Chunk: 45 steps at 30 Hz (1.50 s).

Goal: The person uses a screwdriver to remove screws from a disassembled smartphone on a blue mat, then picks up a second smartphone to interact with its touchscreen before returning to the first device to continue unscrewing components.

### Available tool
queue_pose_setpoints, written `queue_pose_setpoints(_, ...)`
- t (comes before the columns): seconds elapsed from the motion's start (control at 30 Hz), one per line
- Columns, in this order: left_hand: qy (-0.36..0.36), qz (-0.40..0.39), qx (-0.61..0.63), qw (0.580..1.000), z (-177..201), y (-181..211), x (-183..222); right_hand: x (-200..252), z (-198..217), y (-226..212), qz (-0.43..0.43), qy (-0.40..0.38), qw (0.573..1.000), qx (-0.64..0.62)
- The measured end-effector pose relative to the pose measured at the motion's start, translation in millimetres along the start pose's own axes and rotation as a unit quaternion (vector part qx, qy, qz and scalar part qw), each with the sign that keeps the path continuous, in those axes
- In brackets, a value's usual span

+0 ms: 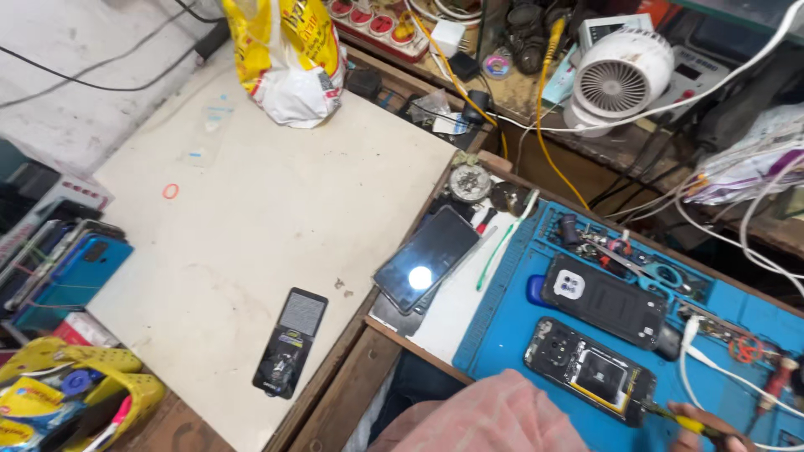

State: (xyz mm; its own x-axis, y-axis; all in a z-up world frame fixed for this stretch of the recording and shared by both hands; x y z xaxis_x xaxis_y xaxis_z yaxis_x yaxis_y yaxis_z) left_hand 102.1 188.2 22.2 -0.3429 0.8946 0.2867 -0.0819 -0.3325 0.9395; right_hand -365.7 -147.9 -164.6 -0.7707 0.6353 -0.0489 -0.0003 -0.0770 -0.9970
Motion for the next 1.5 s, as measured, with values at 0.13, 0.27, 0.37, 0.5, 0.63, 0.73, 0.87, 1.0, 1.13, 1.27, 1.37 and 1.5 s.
queue_pose_setpoints(0.13, -0.004, 0.015, 0.013, 1.000, -9, -7, -4, 16, 11, 11, -0.043, 0.100, 0.994, -0.003)
queue_pose_setpoints(0.27, 0.007, 0.022, 0.009, 1.000, -2, -8, -2, -9, -19, -18, 0.014, 0.094, 0.995, 0.010)
queue_pose_setpoints(0.37, -0.016, 0.025, 0.008, 1.000, -12, -8, -8, 13, -53, -65, 0.173, 0.300, 0.924, 0.165)
queue_pose_setpoints(0.5, -0.096, 0.001, -0.023, 0.995, -38, 9, -36, 30, -105, -91, 0.272, 0.399, 0.848, 0.219)
queue_pose_setpoints(0.63, -0.213, -0.023, -0.088, 0.973, -108, 42, -71, 18, -114, -115, 0.233, 0.331, 0.893, 0.198)
queue_pose_setpoints(0.73, -0.369, -0.096, -0.088, 0.920, -191, 79, -89, 14, -126, -136, 0.277, 0.330, 0.870, 0.241)
queue_pose_setpoints(0.87, -0.589, -0.291, 0.011, 0.754, -271, 135, -86, 14, -129, -131, 0.283, 0.298, 0.893, 0.182)
queue_pose_setpoints(1.0, -0.318, -0.403, -0.224, 0.828, -257, 139, -144, 11, -125, -125, 0.251, 0.332, 0.879, 0.235)
queue_pose_setpoints(1.13, -0.295, -0.488, -0.253, 0.781, -266, 130, -143, 8, -127, -132, 0.252, 0.336, 0.881, 0.216)
queue_pose_setpoints(1.27, -0.296, -0.513, -0.264, 0.761, -274, 113, -140, 3, -142, -148, 0.268, 0.290, 0.876, 0.276)
queue_pose_setpoints(1.37, -0.306, -0.501, -0.269, 0.763, -274, 106, -143, 11, -132, -154, 0.242, 0.372, 0.846, 0.296)
queue_pose_setpoints(1.5, -0.302, -0.486, -0.265, 0.776, -272, 109, -146, -2, -141, -164, 0.232, 0.303, 0.887, 0.261)
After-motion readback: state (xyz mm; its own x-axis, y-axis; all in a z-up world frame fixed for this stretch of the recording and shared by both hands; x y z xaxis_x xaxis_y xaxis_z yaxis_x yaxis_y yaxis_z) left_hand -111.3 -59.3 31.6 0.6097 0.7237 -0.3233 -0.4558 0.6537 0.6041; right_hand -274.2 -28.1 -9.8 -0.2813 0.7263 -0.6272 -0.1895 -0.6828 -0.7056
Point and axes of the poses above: each hand's wrist, its own x-axis away from the middle knuckle, its own z-axis out of the back of the hand, y = z × x, the point moved 10 cm from there along -x, towards the middle knuckle, and after that the axes turned 6 degrees about -y, right-handed, at the moved point
